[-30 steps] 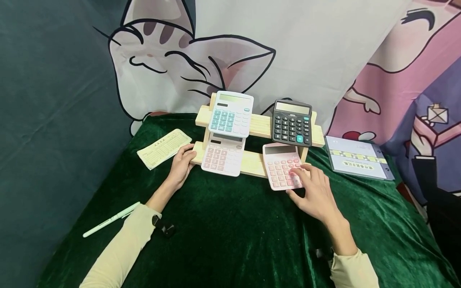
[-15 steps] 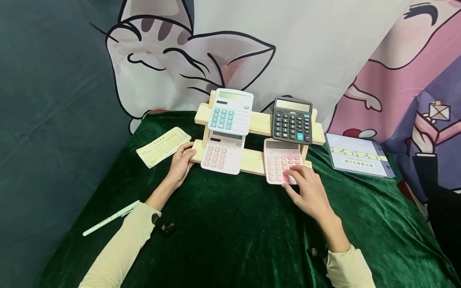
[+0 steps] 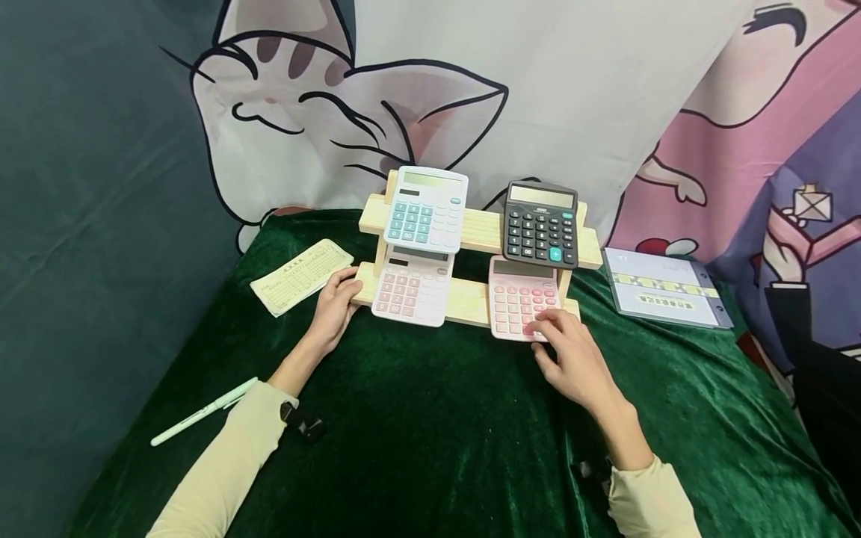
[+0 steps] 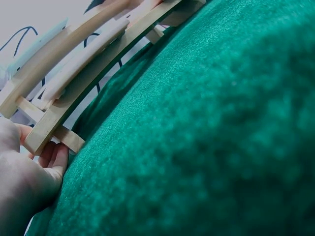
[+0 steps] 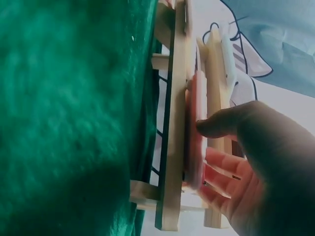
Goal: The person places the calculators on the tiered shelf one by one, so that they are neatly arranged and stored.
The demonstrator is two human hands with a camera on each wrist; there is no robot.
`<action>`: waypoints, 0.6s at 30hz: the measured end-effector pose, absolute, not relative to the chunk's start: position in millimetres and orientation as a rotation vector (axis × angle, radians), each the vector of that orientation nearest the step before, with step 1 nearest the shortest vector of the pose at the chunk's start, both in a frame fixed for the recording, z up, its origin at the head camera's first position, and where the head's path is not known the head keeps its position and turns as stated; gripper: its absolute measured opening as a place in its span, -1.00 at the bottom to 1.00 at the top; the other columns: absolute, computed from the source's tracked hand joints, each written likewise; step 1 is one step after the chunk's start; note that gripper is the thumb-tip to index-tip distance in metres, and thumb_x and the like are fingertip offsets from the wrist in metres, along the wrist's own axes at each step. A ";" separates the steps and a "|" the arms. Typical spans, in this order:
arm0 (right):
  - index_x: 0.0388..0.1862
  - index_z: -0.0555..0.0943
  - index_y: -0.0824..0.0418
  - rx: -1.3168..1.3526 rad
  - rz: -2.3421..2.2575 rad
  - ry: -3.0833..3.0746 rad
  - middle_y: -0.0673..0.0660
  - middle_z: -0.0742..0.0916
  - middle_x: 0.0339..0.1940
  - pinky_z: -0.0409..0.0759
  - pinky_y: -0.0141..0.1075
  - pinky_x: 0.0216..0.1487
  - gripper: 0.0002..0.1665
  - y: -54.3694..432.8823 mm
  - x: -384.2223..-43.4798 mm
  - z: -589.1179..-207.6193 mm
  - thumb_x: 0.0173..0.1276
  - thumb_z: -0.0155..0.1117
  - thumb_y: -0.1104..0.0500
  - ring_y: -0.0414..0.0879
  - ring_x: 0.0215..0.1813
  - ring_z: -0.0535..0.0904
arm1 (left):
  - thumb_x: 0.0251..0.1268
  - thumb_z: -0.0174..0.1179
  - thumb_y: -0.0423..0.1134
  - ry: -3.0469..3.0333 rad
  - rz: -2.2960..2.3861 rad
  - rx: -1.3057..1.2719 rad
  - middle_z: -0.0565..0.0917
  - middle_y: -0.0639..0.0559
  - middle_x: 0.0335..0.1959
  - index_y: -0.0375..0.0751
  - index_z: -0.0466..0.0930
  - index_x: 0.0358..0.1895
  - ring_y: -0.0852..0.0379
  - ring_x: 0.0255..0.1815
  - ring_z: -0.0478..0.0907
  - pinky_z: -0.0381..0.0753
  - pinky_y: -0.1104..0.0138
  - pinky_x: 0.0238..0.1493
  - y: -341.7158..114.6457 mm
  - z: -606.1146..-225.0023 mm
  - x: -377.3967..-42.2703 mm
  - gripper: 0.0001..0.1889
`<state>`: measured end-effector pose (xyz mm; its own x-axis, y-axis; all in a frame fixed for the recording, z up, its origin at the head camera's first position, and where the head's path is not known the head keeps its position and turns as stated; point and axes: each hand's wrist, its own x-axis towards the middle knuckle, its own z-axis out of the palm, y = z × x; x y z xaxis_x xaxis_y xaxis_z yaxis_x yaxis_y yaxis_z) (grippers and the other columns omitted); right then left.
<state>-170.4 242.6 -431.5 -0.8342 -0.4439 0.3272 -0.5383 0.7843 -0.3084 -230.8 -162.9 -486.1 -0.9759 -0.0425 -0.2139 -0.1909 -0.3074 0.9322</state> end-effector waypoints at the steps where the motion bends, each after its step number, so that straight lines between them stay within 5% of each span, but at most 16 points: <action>1: -0.02 0.66 0.09 0.779 0.587 -2.742 0.18 0.58 0.10 0.37 0.11 0.14 -0.70 243.6 -170.0 -431.2 0.26 0.37 0.22 0.13 0.16 0.44 | 0.58 -0.06 -0.26 1.792 2.448 -0.304 0.38 -0.07 0.25 -0.13 0.14 0.49 0.10 0.25 0.42 0.55 0.49 0.06 -162.7 -486.0 -230.7 -0.50; 7: 0.10 0.69 0.07 0.833 0.582 -2.728 0.20 0.58 0.13 0.35 0.02 0.12 -0.63 245.4 -169.3 -431.5 0.30 0.36 0.17 0.10 0.14 0.43 | 0.58 -0.05 -0.27 1.778 2.463 -0.307 0.39 -0.07 0.25 -0.14 0.16 0.47 0.09 0.26 0.42 0.56 0.49 0.05 -162.2 -485.1 -230.2 -0.52; 18: -0.02 0.71 0.14 0.816 0.595 -2.641 0.19 0.60 0.03 0.39 -0.01 0.13 -0.72 239.9 -171.2 -434.1 0.29 0.39 0.32 0.08 0.07 0.45 | 0.58 -0.05 -0.27 1.781 2.459 -0.303 0.38 -0.05 0.24 -0.14 0.15 0.49 0.09 0.26 0.41 0.55 0.50 0.07 -162.8 -486.1 -230.4 -0.50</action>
